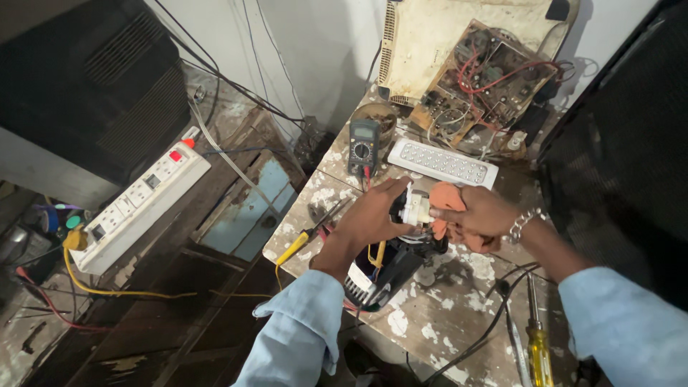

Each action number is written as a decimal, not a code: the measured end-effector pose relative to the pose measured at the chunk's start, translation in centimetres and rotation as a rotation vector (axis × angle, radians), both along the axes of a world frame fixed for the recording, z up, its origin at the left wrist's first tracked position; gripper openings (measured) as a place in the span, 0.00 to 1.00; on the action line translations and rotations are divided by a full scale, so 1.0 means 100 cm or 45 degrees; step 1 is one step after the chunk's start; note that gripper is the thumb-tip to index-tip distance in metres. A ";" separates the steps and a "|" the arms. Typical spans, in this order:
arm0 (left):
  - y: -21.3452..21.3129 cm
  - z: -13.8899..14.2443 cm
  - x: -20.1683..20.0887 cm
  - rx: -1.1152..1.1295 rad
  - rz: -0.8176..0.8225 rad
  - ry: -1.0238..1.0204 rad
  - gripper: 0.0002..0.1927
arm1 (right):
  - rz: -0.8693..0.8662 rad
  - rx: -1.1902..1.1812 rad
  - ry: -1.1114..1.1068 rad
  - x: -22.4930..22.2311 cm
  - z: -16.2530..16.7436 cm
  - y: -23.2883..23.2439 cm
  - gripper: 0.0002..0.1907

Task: The person unscrews the base of a blender motor housing with a screwdriver, separates the motor parts and removes internal components, then wipes the housing and parts with an orange cloth while handling the disassembled pieces on the workbench.

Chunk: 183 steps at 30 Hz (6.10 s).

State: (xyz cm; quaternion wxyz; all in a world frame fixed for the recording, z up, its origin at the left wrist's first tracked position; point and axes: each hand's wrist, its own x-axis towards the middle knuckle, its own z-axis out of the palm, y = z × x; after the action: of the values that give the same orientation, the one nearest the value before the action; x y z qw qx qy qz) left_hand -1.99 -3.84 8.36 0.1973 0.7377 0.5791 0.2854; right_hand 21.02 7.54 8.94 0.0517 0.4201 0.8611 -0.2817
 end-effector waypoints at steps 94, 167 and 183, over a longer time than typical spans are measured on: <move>0.001 -0.014 0.034 -0.077 0.185 -0.584 0.38 | -0.317 0.100 0.183 0.031 0.020 -0.020 0.18; 0.019 -0.034 -0.016 -0.190 0.100 -0.640 0.46 | -0.879 0.142 1.257 -0.024 -0.071 -0.092 0.28; 0.027 -0.031 -0.020 -0.262 0.010 -0.874 0.43 | 0.036 1.002 0.519 0.009 -0.064 -0.104 0.38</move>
State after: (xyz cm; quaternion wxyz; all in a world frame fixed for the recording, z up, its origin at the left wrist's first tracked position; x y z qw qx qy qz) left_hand -4.00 -1.15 5.22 0.4524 0.5731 0.5075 0.4575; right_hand 21.88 -2.84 2.53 -0.2792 0.3317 0.9011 -0.0089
